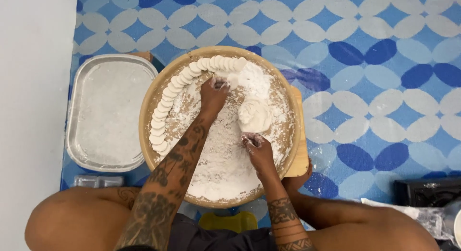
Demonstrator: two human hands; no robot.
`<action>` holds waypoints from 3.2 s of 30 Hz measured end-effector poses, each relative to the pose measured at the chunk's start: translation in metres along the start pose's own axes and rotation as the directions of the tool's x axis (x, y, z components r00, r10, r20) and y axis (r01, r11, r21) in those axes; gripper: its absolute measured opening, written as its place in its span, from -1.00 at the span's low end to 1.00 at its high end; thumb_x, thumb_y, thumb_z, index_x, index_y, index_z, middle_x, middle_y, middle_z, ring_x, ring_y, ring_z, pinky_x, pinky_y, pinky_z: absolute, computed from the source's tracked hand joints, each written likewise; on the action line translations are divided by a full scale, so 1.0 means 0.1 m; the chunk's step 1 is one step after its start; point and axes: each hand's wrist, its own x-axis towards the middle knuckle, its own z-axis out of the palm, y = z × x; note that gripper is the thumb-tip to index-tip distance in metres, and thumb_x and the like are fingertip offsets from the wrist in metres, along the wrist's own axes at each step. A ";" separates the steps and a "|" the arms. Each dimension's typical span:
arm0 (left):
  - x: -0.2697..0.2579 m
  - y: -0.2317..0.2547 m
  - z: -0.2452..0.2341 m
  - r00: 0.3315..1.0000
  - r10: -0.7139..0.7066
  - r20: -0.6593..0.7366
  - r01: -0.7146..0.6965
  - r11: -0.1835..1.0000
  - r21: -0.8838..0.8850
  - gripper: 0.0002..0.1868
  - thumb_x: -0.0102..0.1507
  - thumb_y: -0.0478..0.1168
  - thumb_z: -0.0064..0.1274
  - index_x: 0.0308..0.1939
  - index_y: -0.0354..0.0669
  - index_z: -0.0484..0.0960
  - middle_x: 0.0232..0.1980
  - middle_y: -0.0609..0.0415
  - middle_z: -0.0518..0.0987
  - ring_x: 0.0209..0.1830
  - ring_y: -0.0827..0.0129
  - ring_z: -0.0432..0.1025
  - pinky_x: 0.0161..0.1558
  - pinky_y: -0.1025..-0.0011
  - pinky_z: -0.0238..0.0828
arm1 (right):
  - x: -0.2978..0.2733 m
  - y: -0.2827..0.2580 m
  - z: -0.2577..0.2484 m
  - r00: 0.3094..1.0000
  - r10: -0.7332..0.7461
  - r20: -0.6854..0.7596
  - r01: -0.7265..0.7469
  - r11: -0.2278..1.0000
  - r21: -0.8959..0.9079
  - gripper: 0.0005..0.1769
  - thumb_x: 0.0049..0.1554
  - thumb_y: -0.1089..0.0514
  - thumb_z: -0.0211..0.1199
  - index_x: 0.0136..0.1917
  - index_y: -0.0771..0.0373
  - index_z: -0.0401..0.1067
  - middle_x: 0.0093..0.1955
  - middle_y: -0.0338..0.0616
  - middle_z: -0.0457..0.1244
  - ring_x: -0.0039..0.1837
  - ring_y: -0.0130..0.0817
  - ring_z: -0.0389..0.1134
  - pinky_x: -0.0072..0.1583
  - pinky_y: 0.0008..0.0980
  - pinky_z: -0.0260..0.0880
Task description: A person is manually shaping small pieces of dough into balls and coating them with flour in a large wooden bowl while sitting on the floor.
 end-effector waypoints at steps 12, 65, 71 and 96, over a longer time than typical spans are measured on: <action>0.03 -0.49 -0.59 0.982 -0.167 -0.089 0.183 0.958 0.219 -0.70 0.18 -0.10 0.21 -0.04 -0.06 0.72 -0.21 0.06 0.72 -0.12 0.24 0.63 -0.04 0.27 0.51 | 0.17 -0.05 0.15 0.992 -0.035 -0.118 0.033 0.999 -0.018 -0.66 0.12 0.09 0.31 0.10 0.35 0.52 -0.23 -0.05 0.33 -0.17 -0.38 0.32 -0.11 -0.44 0.31; -1.13 0.06 -0.26 0.799 0.355 0.486 -0.538 0.783 0.313 -0.20 0.11 -0.06 0.36 0.38 -0.18 0.42 0.21 -0.20 0.50 0.33 -0.07 0.36 0.36 0.07 0.29 | -0.21 -0.46 -0.04 0.977 -0.119 -0.175 0.085 0.977 -0.195 -0.57 0.18 0.00 0.23 0.27 0.18 0.47 0.03 0.06 0.43 0.13 -0.11 0.44 0.21 -0.14 0.40; -1.46 0.23 -0.55 0.695 0.361 0.622 -0.629 0.725 0.281 -0.21 0.13 0.07 0.31 0.36 -0.16 0.43 0.25 -0.14 0.53 0.35 -0.05 0.36 0.39 0.03 0.19 | -0.21 -0.29 -0.05 0.967 -0.253 -0.001 0.251 0.955 0.156 -0.55 0.14 0.22 0.31 0.29 0.37 0.38 0.04 -0.02 0.35 0.12 -0.27 0.32 0.23 -0.25 0.35; -2.09 0.21 -0.75 0.926 0.194 0.322 -0.223 0.973 0.054 -0.67 0.30 -0.20 0.03 0.16 -0.08 0.60 0.00 -0.17 0.65 0.11 -0.08 0.53 0.21 0.06 0.41 | -0.08 0.19 -0.16 0.993 0.107 0.041 -0.102 0.660 0.744 -0.70 0.25 0.04 0.21 0.03 0.35 0.43 -0.10 0.14 0.38 -0.15 -0.12 0.49 0.05 -0.12 0.63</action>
